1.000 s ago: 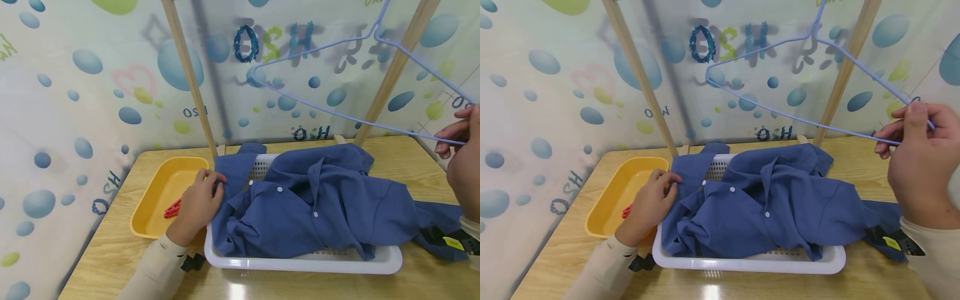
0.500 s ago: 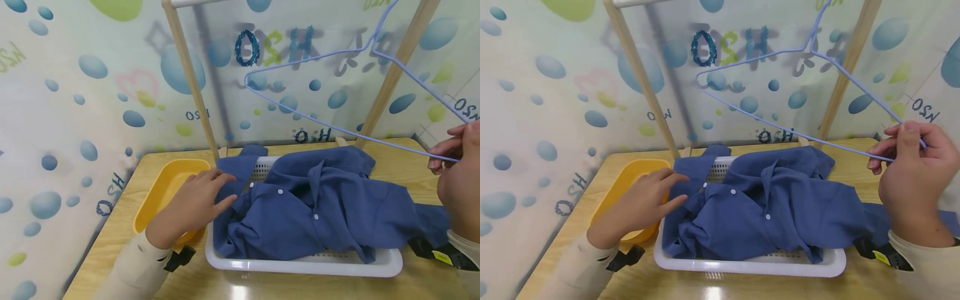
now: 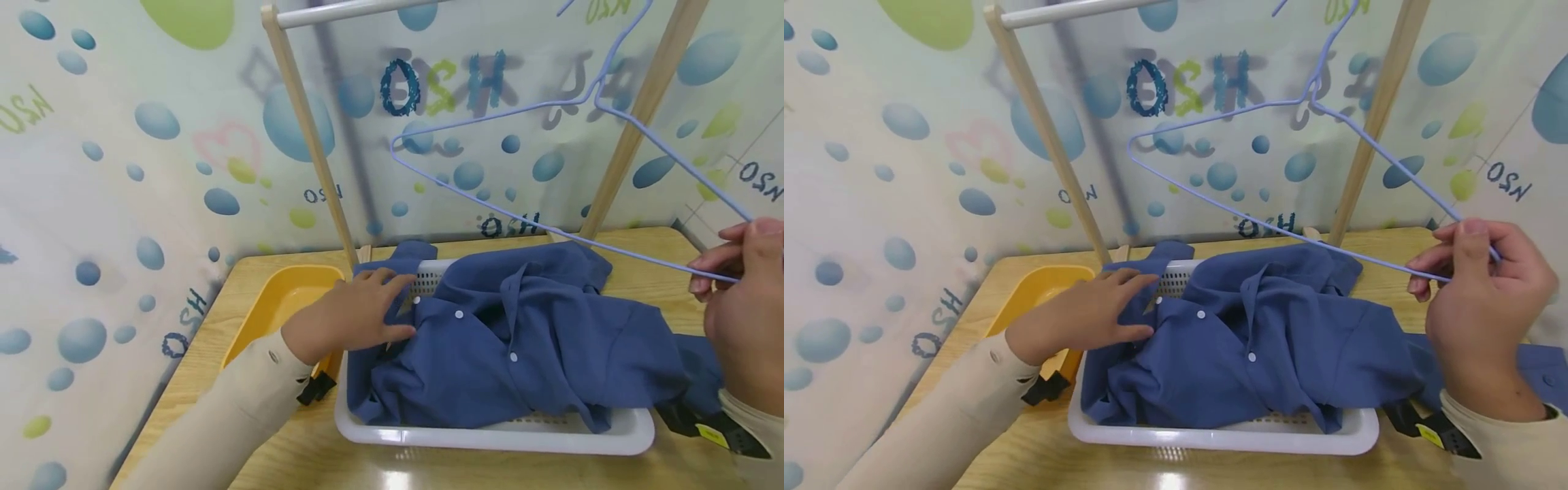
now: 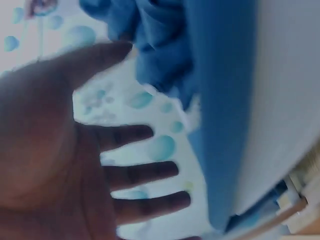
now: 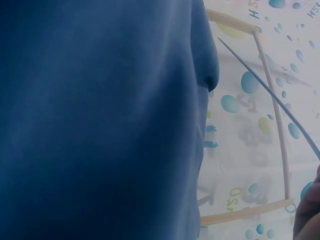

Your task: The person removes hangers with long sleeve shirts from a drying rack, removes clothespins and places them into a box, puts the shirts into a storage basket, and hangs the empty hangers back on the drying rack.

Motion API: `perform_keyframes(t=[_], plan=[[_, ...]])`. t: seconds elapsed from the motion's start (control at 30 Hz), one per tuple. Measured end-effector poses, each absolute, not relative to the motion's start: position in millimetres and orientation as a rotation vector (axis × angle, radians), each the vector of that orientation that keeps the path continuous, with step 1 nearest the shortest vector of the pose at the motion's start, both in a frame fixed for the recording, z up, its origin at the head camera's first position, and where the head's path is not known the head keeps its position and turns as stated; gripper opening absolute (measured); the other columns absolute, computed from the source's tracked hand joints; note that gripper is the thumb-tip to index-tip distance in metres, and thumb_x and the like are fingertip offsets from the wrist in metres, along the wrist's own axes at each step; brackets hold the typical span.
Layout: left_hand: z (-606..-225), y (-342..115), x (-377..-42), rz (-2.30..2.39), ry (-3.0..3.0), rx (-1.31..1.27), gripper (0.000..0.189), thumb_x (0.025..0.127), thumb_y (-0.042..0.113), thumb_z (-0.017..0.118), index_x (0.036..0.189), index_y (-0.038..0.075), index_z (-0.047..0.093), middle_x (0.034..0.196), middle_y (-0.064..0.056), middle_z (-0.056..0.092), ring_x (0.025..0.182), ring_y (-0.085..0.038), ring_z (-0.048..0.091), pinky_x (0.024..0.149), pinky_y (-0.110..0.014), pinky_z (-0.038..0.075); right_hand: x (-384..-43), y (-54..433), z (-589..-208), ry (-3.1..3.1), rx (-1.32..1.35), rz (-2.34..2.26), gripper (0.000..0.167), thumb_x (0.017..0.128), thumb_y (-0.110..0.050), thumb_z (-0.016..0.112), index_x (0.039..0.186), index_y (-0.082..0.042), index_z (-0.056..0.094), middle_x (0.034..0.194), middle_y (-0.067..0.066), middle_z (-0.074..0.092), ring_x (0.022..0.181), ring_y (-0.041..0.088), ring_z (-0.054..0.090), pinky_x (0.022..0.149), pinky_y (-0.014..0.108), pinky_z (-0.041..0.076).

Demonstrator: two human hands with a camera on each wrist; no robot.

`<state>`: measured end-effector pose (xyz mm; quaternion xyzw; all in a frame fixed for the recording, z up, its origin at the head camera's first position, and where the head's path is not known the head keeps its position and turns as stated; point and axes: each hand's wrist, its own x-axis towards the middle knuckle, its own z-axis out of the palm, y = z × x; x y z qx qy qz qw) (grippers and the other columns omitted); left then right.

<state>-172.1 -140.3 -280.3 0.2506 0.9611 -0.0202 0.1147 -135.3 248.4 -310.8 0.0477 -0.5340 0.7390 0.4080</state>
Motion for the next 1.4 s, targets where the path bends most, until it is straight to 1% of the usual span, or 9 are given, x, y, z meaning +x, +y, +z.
perform_keyframes(t=[0.07,0.17,0.33,0.53,0.73,0.9,1.07,1.2,1.4], plan=[[-284,-139,-186,-0.103,2.867,0.730,0.075,0.096,0.059,0.055,0.157,0.022,0.032,0.156,-0.013,0.041,0.139,-0.040,0.044,0.107,-0.064,0.041,-135,249,-312,-1.321,0.134,1.860,0.021,0.106,-0.013,0.044,0.097,-0.003,0.060,0.061,0.005,0.059,0.043,0.012,0.040,0.046,0.020,0.025],[-289,-136,-209,-0.150,2.921,0.717,0.071,0.099,0.057,0.051,0.156,0.017,0.034,0.153,-0.015,0.045,0.137,-0.038,0.048,0.108,-0.059,0.042,-135,248,-314,-1.266,0.174,1.888,0.021,0.106,-0.012,0.045,0.097,-0.002,0.060,0.060,0.007,0.058,0.042,0.013,0.039,0.045,0.021,0.024],[-297,-135,-234,-0.212,2.890,0.646,0.077,0.096,0.059,0.055,0.156,0.015,0.034,0.151,-0.016,0.048,0.135,-0.036,0.050,0.109,-0.053,0.043,-132,244,-313,-1.276,0.194,1.866,0.021,0.106,-0.013,0.047,0.096,-0.003,0.062,0.060,0.007,0.059,0.042,0.014,0.038,0.044,0.020,0.027],[-306,-147,-245,-0.160,2.889,0.691,0.052,0.098,0.039,0.062,0.139,0.008,0.056,0.130,-0.011,0.066,0.114,-0.028,0.064,0.101,-0.045,0.051,-131,242,-313,-1.181,0.220,1.945,0.021,0.105,-0.010,0.047,0.093,0.001,0.060,0.059,0.010,0.059,0.041,0.015,0.040,0.044,0.019,0.030],[-307,-156,-250,0.031,2.978,0.709,0.036,0.097,0.023,0.066,0.128,0.005,0.066,0.125,-0.011,0.069,0.110,-0.028,0.067,0.097,-0.042,0.053,-133,240,-308,-1.069,0.290,2.013,0.019,0.103,-0.004,0.048,0.091,0.007,0.056,0.057,0.015,0.059,0.039,0.017,0.044,0.042,0.021,0.033],[-311,-159,-252,0.156,3.047,0.667,0.023,0.094,0.016,0.069,0.114,0.005,0.073,0.112,-0.011,0.073,0.099,-0.026,0.069,0.090,-0.040,0.056,-132,241,-310,-1.149,0.209,1.981,0.018,0.102,-0.011,0.053,0.094,0.004,0.059,0.060,0.013,0.061,0.041,0.017,0.045,0.042,0.020,0.034],[-309,-161,-252,0.276,3.107,0.621,0.015,0.096,0.014,0.067,0.105,0.005,0.074,0.103,-0.010,0.074,0.090,-0.025,0.068,0.084,-0.038,0.058,-133,242,-311,-1.176,0.104,1.978,0.018,0.100,-0.014,0.057,0.094,0.003,0.061,0.061,0.012,0.061,0.042,0.017,0.045,0.041,0.020,0.034],[-302,-161,-247,0.379,3.164,0.606,0.014,0.099,0.016,0.062,0.105,0.007,0.071,0.102,-0.009,0.072,0.088,-0.023,0.066,0.082,-0.038,0.057,-137,243,-312,-1.144,0.169,1.966,0.019,0.100,-0.011,0.059,0.091,0.006,0.061,0.059,0.013,0.060,0.041,0.017,0.045,0.041,0.020,0.033],[-285,-157,-220,0.499,3.220,0.811,0.013,0.101,0.021,0.059,0.104,0.010,0.067,0.096,-0.005,0.070,0.081,-0.020,0.064,0.076,-0.037,0.055,-142,245,-314,-1.101,0.248,1.970,0.020,0.099,-0.009,0.058,0.090,0.010,0.060,0.057,0.013,0.059,0.040,0.018,0.046,0.041,0.021,0.034]])
